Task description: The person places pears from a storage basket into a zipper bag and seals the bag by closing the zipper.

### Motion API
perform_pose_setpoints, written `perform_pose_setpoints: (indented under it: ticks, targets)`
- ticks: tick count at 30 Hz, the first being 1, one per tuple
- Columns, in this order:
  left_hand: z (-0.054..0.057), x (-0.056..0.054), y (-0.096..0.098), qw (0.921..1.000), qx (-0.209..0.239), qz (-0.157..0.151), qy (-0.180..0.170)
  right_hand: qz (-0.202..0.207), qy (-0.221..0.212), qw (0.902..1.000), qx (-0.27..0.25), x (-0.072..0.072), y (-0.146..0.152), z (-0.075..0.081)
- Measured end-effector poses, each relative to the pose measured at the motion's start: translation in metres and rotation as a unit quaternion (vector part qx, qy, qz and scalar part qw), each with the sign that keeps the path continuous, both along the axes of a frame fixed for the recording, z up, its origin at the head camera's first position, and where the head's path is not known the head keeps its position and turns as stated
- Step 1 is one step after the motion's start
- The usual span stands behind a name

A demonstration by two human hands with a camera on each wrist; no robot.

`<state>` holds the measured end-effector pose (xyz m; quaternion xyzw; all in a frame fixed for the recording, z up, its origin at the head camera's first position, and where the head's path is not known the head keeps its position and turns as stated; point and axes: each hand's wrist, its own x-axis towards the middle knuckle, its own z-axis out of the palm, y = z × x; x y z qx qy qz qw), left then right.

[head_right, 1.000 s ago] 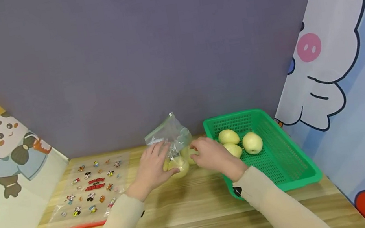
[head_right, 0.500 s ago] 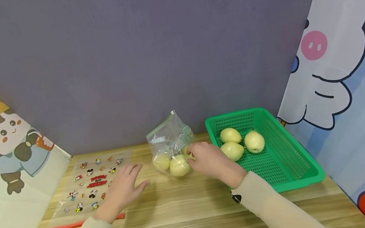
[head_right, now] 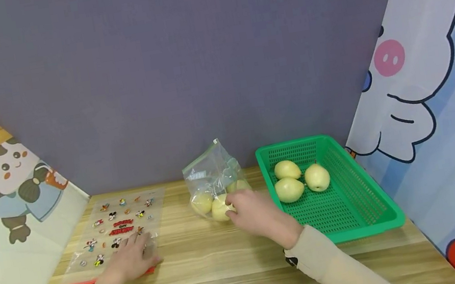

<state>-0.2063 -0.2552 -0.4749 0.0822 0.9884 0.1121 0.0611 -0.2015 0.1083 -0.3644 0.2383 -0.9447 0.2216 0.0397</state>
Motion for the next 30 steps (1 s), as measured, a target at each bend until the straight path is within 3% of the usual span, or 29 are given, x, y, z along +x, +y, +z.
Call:
perform_pose_setpoints:
  ticks: [7,17,25,30]
  targets:
    - [-0.012,0.004,-0.009,0.9994,0.001,0.017,-0.03,0.013,0.006,0.9999,-0.001,0.003,-0.004,-0.01]
    - [-0.017,0.004,0.0,0.9997,-0.024,0.002,-0.007,0.026,-0.01,0.9995,-0.018,0.007,-0.007,-0.02]
    - [-0.013,0.003,0.015,0.9985,0.048,-0.024,-0.005,0.025,-0.032,0.9992,-0.006,0.009,-0.011,-0.032]
    - [-0.014,0.005,0.02,0.9969,0.061,-0.048,-0.006,0.044,-0.038,0.9983,-0.007,0.008,-0.019,-0.047]
